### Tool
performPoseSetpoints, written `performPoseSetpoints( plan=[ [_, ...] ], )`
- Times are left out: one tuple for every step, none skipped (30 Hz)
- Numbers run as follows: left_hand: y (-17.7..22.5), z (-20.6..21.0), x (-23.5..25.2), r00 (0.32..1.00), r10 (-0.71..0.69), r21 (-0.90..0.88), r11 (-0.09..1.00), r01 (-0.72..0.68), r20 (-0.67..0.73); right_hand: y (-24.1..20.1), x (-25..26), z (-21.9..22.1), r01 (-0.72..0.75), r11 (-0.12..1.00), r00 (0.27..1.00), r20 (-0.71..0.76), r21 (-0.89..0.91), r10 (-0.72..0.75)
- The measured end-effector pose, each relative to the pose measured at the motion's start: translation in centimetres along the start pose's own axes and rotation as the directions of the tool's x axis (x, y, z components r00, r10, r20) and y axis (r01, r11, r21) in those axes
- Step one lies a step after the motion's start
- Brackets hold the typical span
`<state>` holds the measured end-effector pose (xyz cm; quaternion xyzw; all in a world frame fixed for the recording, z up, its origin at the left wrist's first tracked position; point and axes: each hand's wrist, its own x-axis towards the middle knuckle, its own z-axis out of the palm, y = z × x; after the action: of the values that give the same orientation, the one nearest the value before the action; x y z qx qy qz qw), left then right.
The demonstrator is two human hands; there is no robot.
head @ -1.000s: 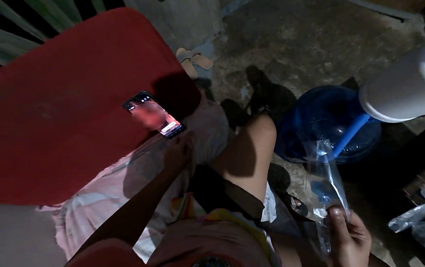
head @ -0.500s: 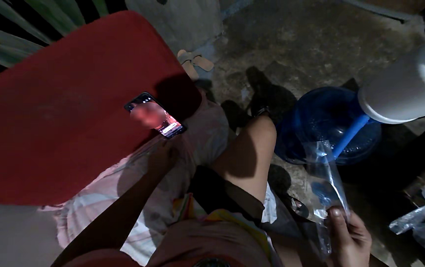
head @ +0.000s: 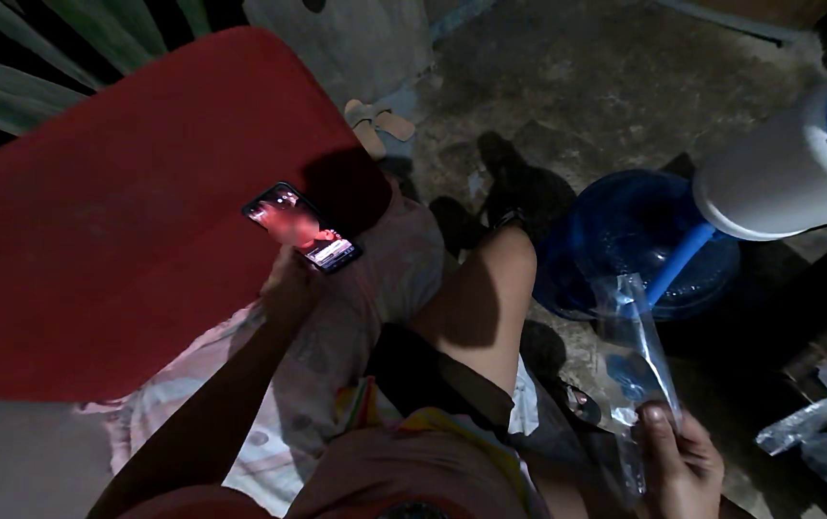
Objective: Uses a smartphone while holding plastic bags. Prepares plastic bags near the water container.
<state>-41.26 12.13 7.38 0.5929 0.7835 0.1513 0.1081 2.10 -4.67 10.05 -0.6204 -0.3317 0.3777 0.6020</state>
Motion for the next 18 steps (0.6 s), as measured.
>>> performPoseSetpoints(
  plan=[
    [0.1,0.0,-0.1,1.0,0.002,-0.009,1.0,-0.002,-0.014,0.0,0.0,0.0,-0.001,1.0,1.0,-0.002,0.004,0.001],
    [0.3,-0.1,-0.2,1.0,0.009,-0.013,1.0,-0.009,-0.005,0.0,0.0,0.0,-0.002,1.0,1.0,-0.002,0.008,0.002],
    [0.4,-0.1,-0.4,1.0,0.006,-0.006,1.0,-0.006,0.03,0.0,0.0,0.0,-0.002,1.0,1.0,-0.004,0.014,0.002],
    [0.5,-0.2,-0.5,0.997,0.0,0.011,1.0,-0.001,0.082,0.0,0.0,0.0,-0.004,1.0,1.0,-0.004,0.018,0.004],
    [0.6,0.0,-0.6,0.993,0.003,0.027,1.0,-0.007,0.119,0.0,0.0,-0.1,-0.003,1.0,1.0,-0.002,0.016,0.004],
    [0.7,0.3,-0.8,0.989,0.015,0.034,0.999,-0.02,0.147,0.0,0.0,0.0,-0.001,1.0,1.0,-0.001,0.011,0.001],
    [0.7,0.6,-1.2,0.985,0.028,0.044,0.998,-0.036,0.169,0.0,-0.1,0.0,0.001,1.0,1.0,-0.002,0.008,-0.001],
    [0.7,0.9,-1.6,0.981,0.037,0.059,0.997,-0.049,0.193,-0.1,-0.1,0.0,0.001,1.0,1.0,-0.002,0.008,-0.001],
    [1.0,1.2,-2.1,0.972,0.022,0.088,0.995,-0.044,0.233,-0.1,-0.1,0.0,-0.001,1.0,1.0,-0.003,0.008,0.001],
    [1.3,1.4,-2.5,0.965,0.014,0.104,0.994,-0.043,0.26,-0.2,-0.1,0.1,-0.006,1.0,1.0,-0.007,0.009,0.006],
    [1.4,1.7,-2.9,0.962,0.027,0.101,0.993,-0.056,0.272,-0.3,-0.2,0.2,-0.013,1.0,1.0,-0.01,0.008,0.013],
    [1.3,2.0,-3.2,0.962,0.051,0.087,0.993,-0.077,0.268,-0.3,-0.2,0.2,-0.017,1.0,1.0,-0.013,0.006,0.017],
    [1.2,2.3,-3.3,0.959,0.061,0.075,0.994,-0.085,0.277,-0.4,-0.2,0.2,-0.017,1.0,1.0,-0.015,0.006,0.017],
    [1.2,2.4,-3.3,0.955,0.064,0.068,0.994,-0.087,0.29,-0.4,-0.2,0.2,-0.014,1.0,1.0,-0.013,0.008,0.014],
    [1.2,2.4,-3.4,0.953,0.063,0.062,0.994,-0.085,0.297,-0.4,-0.2,0.2,-0.009,1.0,1.0,-0.01,0.011,0.009],
    [1.2,2.4,-3.4,0.953,0.065,0.06,0.994,-0.087,0.297,-0.4,-0.2,0.2,-0.004,1.0,1.0,-0.008,0.008,0.004],
    [1.1,2.4,-3.3,0.952,0.064,0.063,0.994,-0.086,0.3,-0.4,-0.2,0.2,-0.003,1.0,1.0,-0.008,0.005,0.003],
    [1.0,2.5,-3.3,0.952,0.064,0.07,0.994,-0.088,0.3,-0.4,-0.2,0.2,-0.006,1.0,1.0,-0.01,0.004,0.006]
  ],
)
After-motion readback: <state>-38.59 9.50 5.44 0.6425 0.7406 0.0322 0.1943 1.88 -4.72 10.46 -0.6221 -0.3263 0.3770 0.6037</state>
